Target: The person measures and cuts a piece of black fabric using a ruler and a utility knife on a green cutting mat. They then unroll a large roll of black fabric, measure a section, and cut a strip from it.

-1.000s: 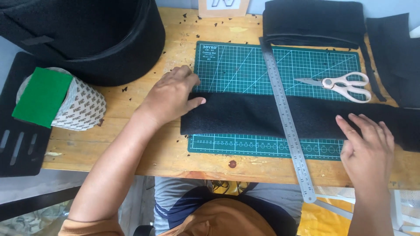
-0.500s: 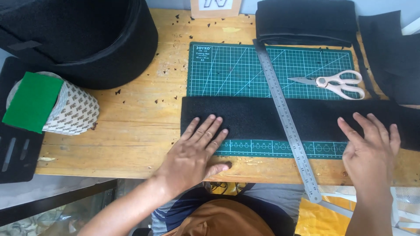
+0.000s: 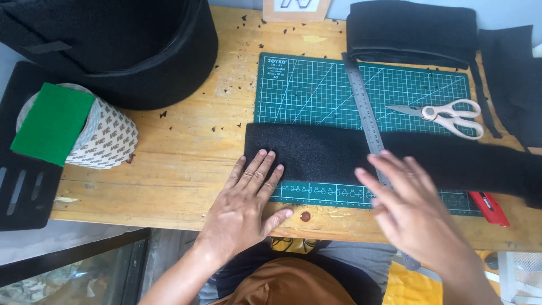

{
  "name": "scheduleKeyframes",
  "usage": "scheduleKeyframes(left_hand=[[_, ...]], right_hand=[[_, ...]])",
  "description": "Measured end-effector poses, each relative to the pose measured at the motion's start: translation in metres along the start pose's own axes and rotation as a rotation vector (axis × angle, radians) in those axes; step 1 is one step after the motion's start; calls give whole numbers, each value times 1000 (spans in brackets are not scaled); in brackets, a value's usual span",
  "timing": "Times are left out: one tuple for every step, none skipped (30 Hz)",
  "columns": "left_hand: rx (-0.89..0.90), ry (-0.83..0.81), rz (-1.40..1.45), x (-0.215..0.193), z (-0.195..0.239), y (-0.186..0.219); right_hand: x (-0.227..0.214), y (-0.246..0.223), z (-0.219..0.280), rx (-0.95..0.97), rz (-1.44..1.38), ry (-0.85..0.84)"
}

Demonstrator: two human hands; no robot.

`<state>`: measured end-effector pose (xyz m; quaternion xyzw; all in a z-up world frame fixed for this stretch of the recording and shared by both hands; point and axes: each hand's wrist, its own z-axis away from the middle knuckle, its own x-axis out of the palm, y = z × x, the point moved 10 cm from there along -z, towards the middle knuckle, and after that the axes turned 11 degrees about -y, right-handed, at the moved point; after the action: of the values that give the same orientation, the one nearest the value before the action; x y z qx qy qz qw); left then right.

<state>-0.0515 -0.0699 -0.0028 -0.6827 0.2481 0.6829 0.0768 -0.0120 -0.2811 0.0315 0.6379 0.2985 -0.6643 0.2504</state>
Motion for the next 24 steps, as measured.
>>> scheduleKeyframes(left_hand=[[-4,-19,-14,3,0,-1],[-7,-38,-27,5,0,-1],[-10,-39,-29,4,0,-2],[-3,-34,3,3,0,-2],[8,-31,33,1,0,-1],[10,-32,31,1,0,-2],[2,5,55,-4,1,-4],[-7,42,80,-8,2,-6],[-8,45,81,-10,3,-10],[-95,-7,-46,-7,3,-20],[-185,-64,-172,-4,6,-31],[-189,-65,-169,-4,9,-36],[-294,-68,-315,-7,13,-49],[-399,-70,-461,-12,17,-62],[-399,-74,-461,-14,17,-61],[-387,-25,-441,-21,16,-59],[-372,26,-421,-28,15,-56],[-371,24,-422,-28,12,-50],[-213,17,-194,-23,7,-34],[-55,11,33,-21,4,-17],[-57,10,33,-12,3,-13],[-16,-41,-43,1,1,-3],[27,-91,-118,15,-1,6],[25,-90,-118,10,-1,7]], right_hand=[[5,-9,-9,-13,-7,-42],[10,-17,-18,-25,-14,-84],[12,-21,-25,-28,-15,-84],[16,-25,-31,-37,22,-108],[21,-29,-37,-41,60,-131],[28,-28,-39,-39,58,-129],[36,-28,-40,-57,70,-139],[44,-29,-41,-75,82,-149],[46,-30,-39,-77,85,-150],[46,-29,-38,-65,93,-142],[48,-29,-37,-56,97,-137],[47,-30,-36,-60,96,-140],[46,-30,-36,-54,92,-133],[45,-29,-35,-47,88,-126],[45,-30,-35,-48,85,-128],[46,-30,-35,-47,85,-132],[46,-29,-35,-45,85,-135],[46,-29,-35,-43,83,-136],[45,-30,-35,-44,86,-127],[44,-31,-35,-44,90,-119],[47,-30,-33,-46,89,-119],[50,-27,-31,-27,106,-136],[54,-24,-29,-7,125,-152],[54,-23,-28,-9,126,-152]])
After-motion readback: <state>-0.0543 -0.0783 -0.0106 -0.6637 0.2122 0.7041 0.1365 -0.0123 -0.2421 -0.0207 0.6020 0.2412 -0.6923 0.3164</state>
